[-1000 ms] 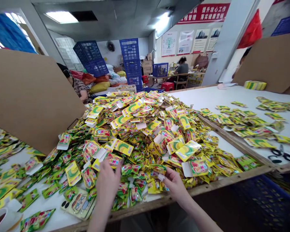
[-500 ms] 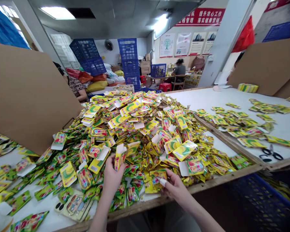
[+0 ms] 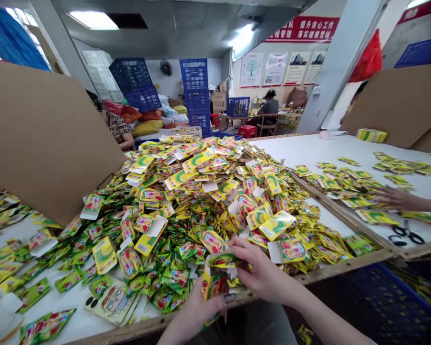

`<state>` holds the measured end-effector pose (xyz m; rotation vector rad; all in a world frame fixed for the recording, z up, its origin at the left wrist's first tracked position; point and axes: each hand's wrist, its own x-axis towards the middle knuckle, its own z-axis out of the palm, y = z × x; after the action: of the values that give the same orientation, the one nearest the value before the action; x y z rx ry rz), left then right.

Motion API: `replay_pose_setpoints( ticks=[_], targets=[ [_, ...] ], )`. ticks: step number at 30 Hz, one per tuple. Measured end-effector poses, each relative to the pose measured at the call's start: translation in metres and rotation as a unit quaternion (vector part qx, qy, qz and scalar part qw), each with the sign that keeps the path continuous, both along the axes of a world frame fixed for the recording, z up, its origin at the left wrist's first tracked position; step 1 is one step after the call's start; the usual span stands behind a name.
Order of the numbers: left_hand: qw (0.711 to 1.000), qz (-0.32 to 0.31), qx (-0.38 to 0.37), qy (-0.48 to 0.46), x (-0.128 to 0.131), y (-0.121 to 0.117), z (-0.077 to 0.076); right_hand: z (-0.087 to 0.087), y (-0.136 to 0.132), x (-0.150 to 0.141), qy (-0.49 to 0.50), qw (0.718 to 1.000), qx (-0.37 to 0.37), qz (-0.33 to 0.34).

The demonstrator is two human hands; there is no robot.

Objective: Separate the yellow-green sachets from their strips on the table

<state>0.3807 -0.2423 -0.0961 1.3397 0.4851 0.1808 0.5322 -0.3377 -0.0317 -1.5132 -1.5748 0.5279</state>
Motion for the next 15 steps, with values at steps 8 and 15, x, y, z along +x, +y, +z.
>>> replay_pose_setpoints(
  ticks=[8,15],
  targets=[
    [0.998,-0.051,0.031,0.02,0.001,-0.012,-0.008,0.022,-0.018,0.004,-0.157,0.972,-0.135,0.111],
    [0.994,-0.098,0.03,0.034,-0.004,-0.016,-0.009,0.007,-0.025,0.0,-0.102,0.991,-0.063,0.053]
  ],
)
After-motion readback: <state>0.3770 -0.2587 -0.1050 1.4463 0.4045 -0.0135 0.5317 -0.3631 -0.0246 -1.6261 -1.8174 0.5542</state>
